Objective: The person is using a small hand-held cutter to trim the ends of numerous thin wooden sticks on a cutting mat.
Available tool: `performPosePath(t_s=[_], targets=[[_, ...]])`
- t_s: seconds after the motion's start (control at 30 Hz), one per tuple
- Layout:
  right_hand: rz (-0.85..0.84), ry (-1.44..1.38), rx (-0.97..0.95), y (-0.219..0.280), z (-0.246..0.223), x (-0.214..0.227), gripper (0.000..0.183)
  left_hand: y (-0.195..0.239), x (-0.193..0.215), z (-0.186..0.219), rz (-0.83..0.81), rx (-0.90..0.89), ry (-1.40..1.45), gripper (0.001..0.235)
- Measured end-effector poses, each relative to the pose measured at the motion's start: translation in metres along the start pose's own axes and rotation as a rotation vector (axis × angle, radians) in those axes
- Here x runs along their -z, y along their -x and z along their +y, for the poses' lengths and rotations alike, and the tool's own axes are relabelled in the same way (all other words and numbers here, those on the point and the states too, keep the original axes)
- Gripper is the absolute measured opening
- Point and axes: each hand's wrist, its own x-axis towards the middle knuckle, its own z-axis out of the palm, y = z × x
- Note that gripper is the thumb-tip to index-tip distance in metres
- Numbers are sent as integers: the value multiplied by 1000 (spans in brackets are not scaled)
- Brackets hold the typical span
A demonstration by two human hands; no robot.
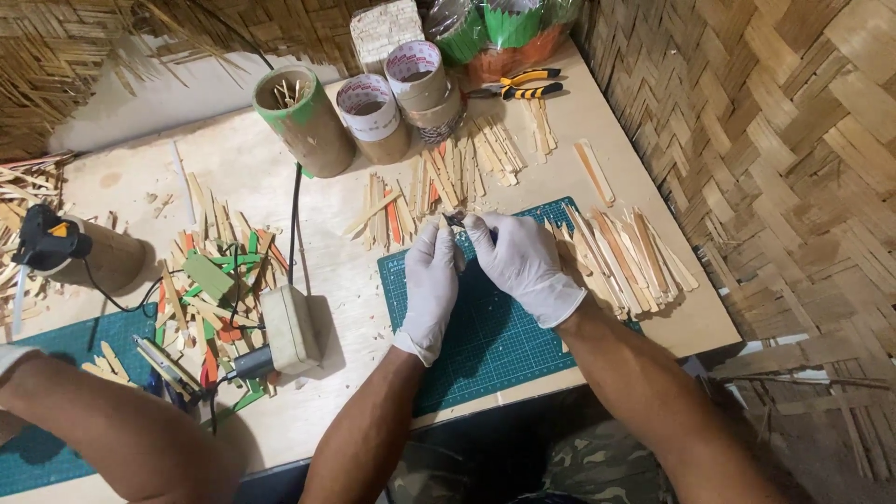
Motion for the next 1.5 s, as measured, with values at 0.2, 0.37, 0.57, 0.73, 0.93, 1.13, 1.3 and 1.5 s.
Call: performPosePath(t_s=[0.2,0.37,0.57,0.73,0.93,1.13,1.3,1.5], targets=[[50,16,4,1,3,-5,69,5,0,2,-15,-10,20,33],[85,31,22,0,7,-13,72,8,-1,2,19,-16,-29,22],[144,51,61,2,6,-17,71,11,1,9,7,-28,18,23],[228,74,138,4,-3,-14,70,11,2,7,-6,-40,72,23],[280,108,149,1,9,-22,70,9,3,4,-12,-37,87,23],[237,147,111,1,12,-24,74,8,4,-2,-18,-3,78,21],[201,143,89,0,10,-18,75,9,2,7,-18,27,79,19],[189,-40,28,-6,17,-13,72,4,-1,0,-6,46,82,18]])
